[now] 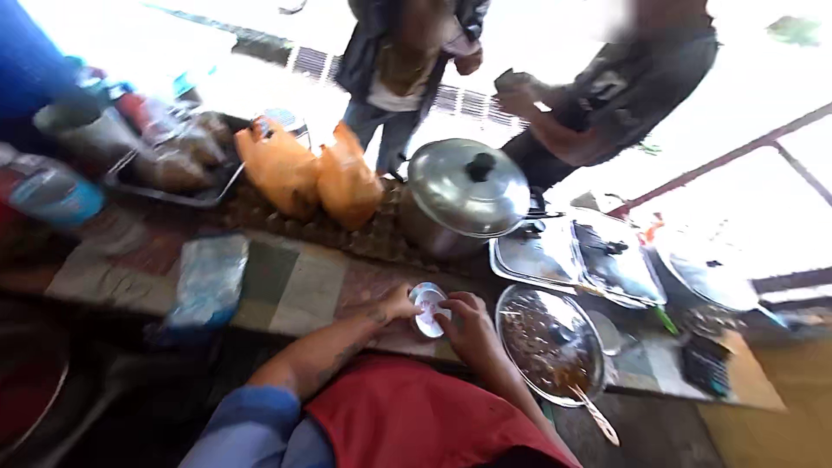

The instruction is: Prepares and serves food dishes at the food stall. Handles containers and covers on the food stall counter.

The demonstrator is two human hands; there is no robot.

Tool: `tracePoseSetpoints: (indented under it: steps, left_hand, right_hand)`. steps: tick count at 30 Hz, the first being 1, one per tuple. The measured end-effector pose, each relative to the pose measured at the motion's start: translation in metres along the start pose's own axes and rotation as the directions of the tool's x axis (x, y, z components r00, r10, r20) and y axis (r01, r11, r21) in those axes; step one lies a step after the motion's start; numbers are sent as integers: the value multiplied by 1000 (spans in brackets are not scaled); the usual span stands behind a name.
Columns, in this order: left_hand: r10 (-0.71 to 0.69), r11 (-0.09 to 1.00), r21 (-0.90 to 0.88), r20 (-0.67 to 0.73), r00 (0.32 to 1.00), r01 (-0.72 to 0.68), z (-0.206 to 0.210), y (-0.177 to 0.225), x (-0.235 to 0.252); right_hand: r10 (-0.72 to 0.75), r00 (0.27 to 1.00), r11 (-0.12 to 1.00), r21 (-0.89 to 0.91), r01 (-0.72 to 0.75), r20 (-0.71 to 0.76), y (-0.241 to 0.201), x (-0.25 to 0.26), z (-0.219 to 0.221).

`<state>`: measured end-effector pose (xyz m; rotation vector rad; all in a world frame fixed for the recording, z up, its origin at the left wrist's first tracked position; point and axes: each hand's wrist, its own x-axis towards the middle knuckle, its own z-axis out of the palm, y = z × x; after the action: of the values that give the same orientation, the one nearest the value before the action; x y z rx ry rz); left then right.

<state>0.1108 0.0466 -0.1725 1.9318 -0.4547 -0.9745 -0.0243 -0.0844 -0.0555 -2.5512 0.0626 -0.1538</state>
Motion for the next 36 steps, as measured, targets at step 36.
tracePoseSetpoints:
  steps: [36]
  left_hand:
    - [274,952,209,-250,929,-225,-48,-72,-133]
  right_hand:
    - [115,738,993,-59,-101,665,-40,24,52]
